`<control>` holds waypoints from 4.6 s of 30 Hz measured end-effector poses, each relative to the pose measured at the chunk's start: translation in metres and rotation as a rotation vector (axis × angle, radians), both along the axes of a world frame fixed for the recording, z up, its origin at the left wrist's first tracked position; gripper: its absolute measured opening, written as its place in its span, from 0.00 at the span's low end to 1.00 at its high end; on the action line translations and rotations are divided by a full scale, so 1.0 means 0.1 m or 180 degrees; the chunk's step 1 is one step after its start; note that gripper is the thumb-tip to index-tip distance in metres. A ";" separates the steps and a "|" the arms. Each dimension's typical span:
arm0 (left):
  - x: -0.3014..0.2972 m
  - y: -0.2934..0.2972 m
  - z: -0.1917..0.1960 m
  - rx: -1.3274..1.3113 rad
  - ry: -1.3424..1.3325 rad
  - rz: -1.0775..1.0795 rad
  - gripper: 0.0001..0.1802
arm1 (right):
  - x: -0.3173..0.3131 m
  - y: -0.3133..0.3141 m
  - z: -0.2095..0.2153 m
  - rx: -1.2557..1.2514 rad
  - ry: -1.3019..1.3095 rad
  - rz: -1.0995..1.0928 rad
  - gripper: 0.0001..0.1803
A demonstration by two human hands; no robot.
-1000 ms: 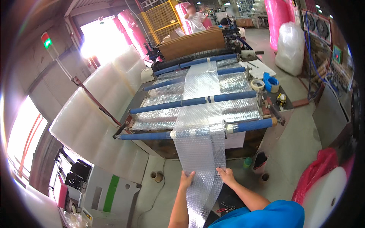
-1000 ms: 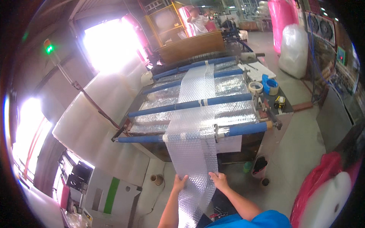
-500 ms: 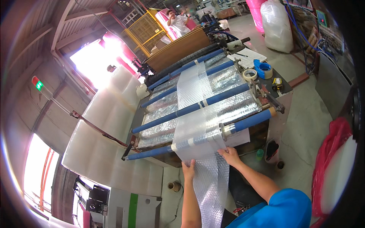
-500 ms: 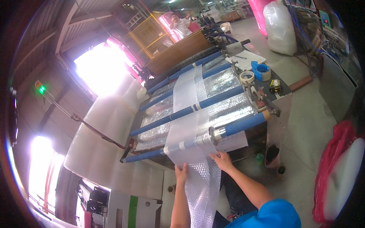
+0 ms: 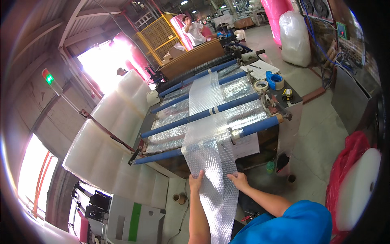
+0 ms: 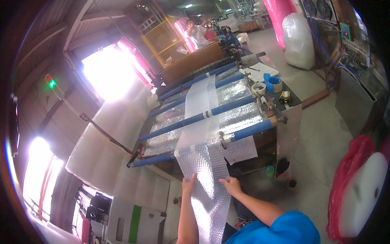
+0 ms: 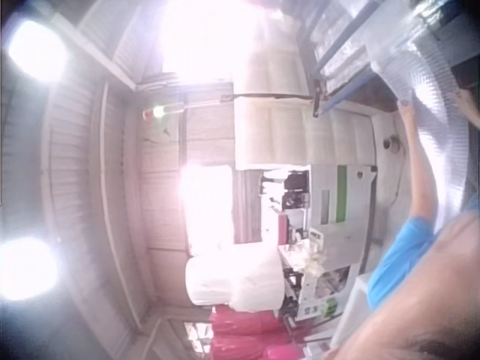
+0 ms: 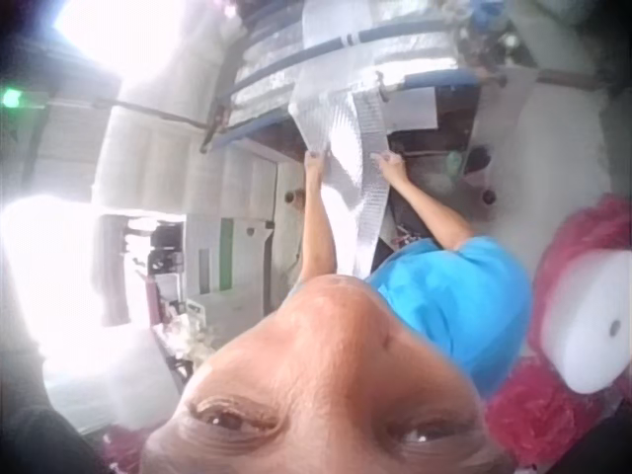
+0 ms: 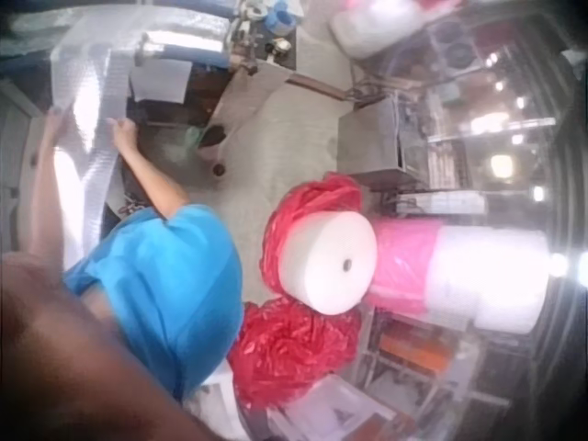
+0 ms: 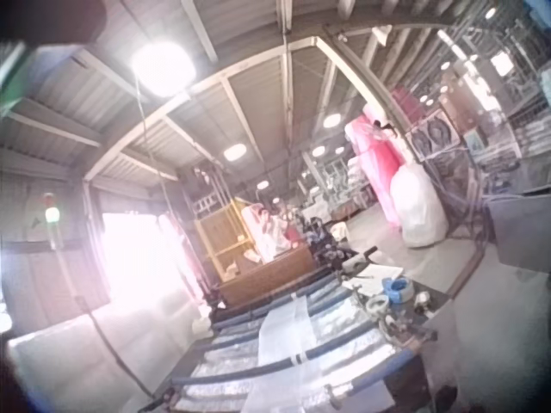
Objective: The person pulls a sheet of bubble wrap from a roll mounted on a machine, smoothing and aligning it with both hands as it feeds through rollers. They continue to guide the bubble wrap along the machine's path, ensuring it remains flat and properly positioned.
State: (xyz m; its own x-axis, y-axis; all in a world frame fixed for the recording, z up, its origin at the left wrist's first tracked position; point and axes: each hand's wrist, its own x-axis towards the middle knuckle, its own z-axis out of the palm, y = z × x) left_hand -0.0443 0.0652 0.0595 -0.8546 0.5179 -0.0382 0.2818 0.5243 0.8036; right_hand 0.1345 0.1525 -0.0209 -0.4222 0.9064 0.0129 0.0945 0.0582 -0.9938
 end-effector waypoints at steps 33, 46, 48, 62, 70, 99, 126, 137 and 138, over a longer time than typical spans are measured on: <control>0.72 -1.14 -0.79 0.0567 0.0877 0.0783 0.24 | 0.38 -0.34 -0.05 -0.0183 -0.0286 0.1142 0.20; 0.36 -0.84 -0.97 0.1051 -0.0337 0.0584 0.16 | 0.35 -0.08 -0.08 -0.0084 -0.0347 0.0843 0.22; 0.21 -0.76 -1.10 0.1161 -0.0414 0.0494 0.16 | 0.23 -0.03 -0.14 0.0152 -0.0258 0.0778 0.22; 0.30 -0.74 -1.23 0.0957 0.0004 0.0318 0.17 | 0.34 -0.15 -0.24 0.0108 -0.0345 0.0687 0.22; -0.13 0.10 -0.95 0.1587 -0.0350 -0.0169 0.15 | 0.10 0.65 0.21 0.0407 0.0424 0.0409 0.17; 0.10 -1.35 0.20 0.0555 0.0547 0.0026 0.22 | 0.47 -0.61 1.06 -0.0396 0.0562 0.1175 0.23; 0.37 -0.40 -0.97 -0.0359 0.0904 0.0882 0.22 | 0.23 0.02 -0.27 0.0193 -0.0392 0.0489 0.21; 0.31 -0.25 -1.25 -0.0180 0.0842 0.0965 0.21 | 0.14 0.13 -0.30 -0.0240 -0.0265 0.0485 0.22; 0.30 -0.24 -1.27 -0.0159 0.0902 0.0980 0.20 | 0.14 0.11 -0.27 -0.0226 -0.0235 0.0449 0.22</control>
State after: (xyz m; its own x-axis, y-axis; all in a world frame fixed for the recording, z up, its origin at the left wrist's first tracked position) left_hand -0.0138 0.0411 -0.0673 -0.9494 0.2402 0.2022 0.3123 0.6548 0.6883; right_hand 0.1488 0.1640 -0.0480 -0.5427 0.8357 -0.0847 0.1631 0.0060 -0.9866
